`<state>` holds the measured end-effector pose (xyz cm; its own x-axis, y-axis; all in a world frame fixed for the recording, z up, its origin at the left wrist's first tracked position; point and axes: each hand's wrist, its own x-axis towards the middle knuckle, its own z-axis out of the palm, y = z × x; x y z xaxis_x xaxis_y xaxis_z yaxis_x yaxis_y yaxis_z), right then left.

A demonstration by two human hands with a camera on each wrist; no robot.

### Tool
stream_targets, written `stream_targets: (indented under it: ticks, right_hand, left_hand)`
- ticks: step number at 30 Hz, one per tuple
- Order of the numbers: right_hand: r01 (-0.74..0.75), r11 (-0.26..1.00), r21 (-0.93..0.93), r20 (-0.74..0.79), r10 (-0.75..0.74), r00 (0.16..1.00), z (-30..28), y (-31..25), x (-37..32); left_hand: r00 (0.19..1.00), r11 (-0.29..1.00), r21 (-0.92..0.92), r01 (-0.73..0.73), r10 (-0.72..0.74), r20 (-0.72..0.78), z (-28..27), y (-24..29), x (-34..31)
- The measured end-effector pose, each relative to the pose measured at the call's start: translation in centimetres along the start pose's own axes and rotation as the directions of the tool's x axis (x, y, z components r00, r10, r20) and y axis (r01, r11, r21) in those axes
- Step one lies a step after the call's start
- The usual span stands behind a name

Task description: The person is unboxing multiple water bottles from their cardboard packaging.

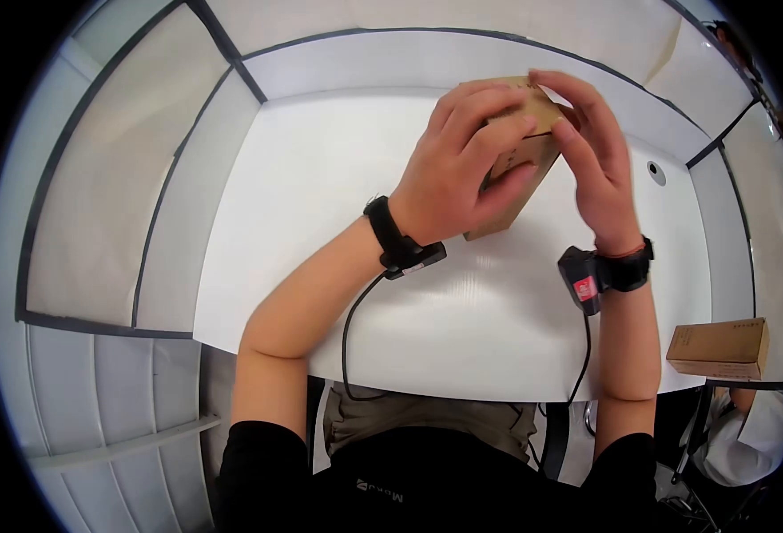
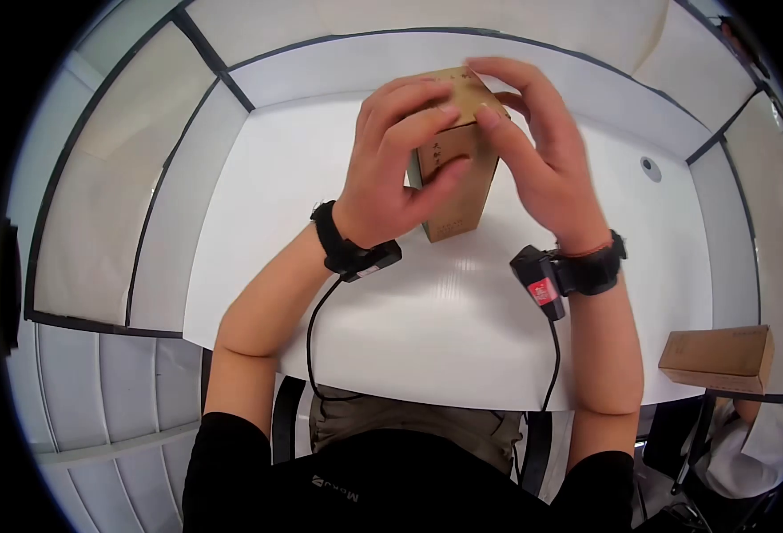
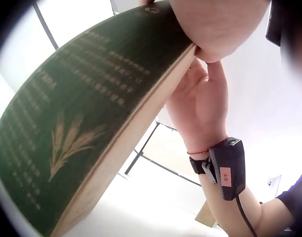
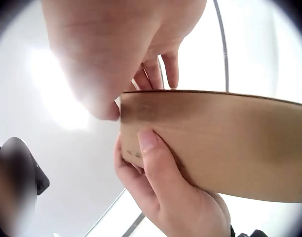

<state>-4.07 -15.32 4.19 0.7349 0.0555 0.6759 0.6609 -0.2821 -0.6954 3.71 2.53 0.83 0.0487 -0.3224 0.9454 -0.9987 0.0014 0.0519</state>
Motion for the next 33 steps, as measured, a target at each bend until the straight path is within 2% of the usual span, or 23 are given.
stream_targets:
  ticks: [2,3,5,7,9,12,13,16,19,22,25,26,28,29,30,32,33]
  right_hand:
    - [-0.090,0.985,0.151,-0.148,0.112,0.983,2.0,1.0,-0.8]
    - [-0.200,0.975,0.092,-0.048,0.205,0.978,1.4,2.2,-1.4]
    - [-0.349,0.917,0.193,-0.010,0.357,0.934,2.6,4.8,-2.8]
    - [-0.487,0.834,0.259,0.041,0.494,0.868,3.6,6.3,-3.9]
    - [-0.616,0.732,0.290,0.105,0.616,0.781,4.2,6.6,-5.0]
    - [-0.676,0.676,0.292,0.144,0.668,0.730,4.2,6.7,-5.1]
    - [-0.689,0.684,0.239,0.149,0.676,0.722,3.9,7.1,-5.0]
    - [-0.643,0.752,0.142,0.096,0.636,0.765,3.8,7.2,-5.1]
    - [-0.660,0.748,0.068,0.035,0.659,0.751,4.1,6.8,-5.2]
    - [-0.641,0.706,0.301,0.072,0.653,0.754,3.6,8.1,-5.3]
    - [-0.603,0.542,0.586,0.112,0.683,0.722,2.9,8.6,-5.2]
    - [-0.608,0.461,0.647,0.110,0.732,0.673,2.7,8.6,-5.1]
    - [-0.608,0.456,0.650,0.145,0.711,0.688,2.3,8.5,-4.9]
    - [-0.614,0.465,0.638,0.147,0.708,0.690,2.2,8.6,-4.9]
    - [-0.624,0.465,0.628,0.139,0.722,0.678,2.3,8.2,-4.8]
    - [-0.621,0.463,0.632,0.159,0.707,0.689,2.3,8.3,-4.9]
    - [-0.622,0.466,0.630,0.164,0.702,0.693,2.3,8.4,-4.9]
  left_hand:
    - [0.998,0.999,-0.006,0.032,-0.032,-0.049,0.7,-0.3,-0.9]
    - [0.995,0.996,-0.002,0.088,-0.088,-0.039,1.0,-0.1,-1.4]
    - [0.979,0.979,0.010,0.202,-0.202,-0.014,1.4,-0.2,-2.3]
    - [0.861,0.845,-0.173,0.506,-0.485,0.152,2.1,-0.8,-4.1]
    - [0.657,0.571,-0.326,0.754,-0.670,0.346,2.3,-0.8,-4.6]
    - [0.561,0.428,-0.363,0.828,-0.632,0.535,2.5,-2.8,-6.2]
    - [0.507,0.379,-0.337,0.862,-0.630,0.588,2.6,-3.2,-6.8]
    - [0.451,0.229,-0.399,0.888,-0.609,0.653,2.9,-4.1,-7.3]
    - [0.426,0.128,-0.448,0.885,-0.612,0.667,2.3,-4.0,-6.5]
    - [0.452,0.170,-0.457,0.873,-0.635,0.627,2.5,-4.2,-7.1]
    - [0.480,0.256,-0.414,0.874,-0.594,0.646,2.2,-3.9,-6.9]
    - [0.464,0.246,-0.399,0.883,-0.580,0.669,2.2,-3.6,-6.8]
    - [0.433,0.229,-0.370,0.901,-0.553,0.712,2.2,-3.4,-6.8]
    - [0.459,0.190,-0.431,0.882,-0.549,0.698,2.4,-3.4,-7.0]
    - [0.482,0.251,-0.414,0.875,-0.545,0.687,2.6,-3.7,-7.1]
    - [0.512,0.276,-0.434,0.857,-0.548,0.662,2.9,-3.8,-7.5]
    - [0.498,0.276,-0.418,0.866,-0.557,0.664,2.6,-3.6,-7.2]
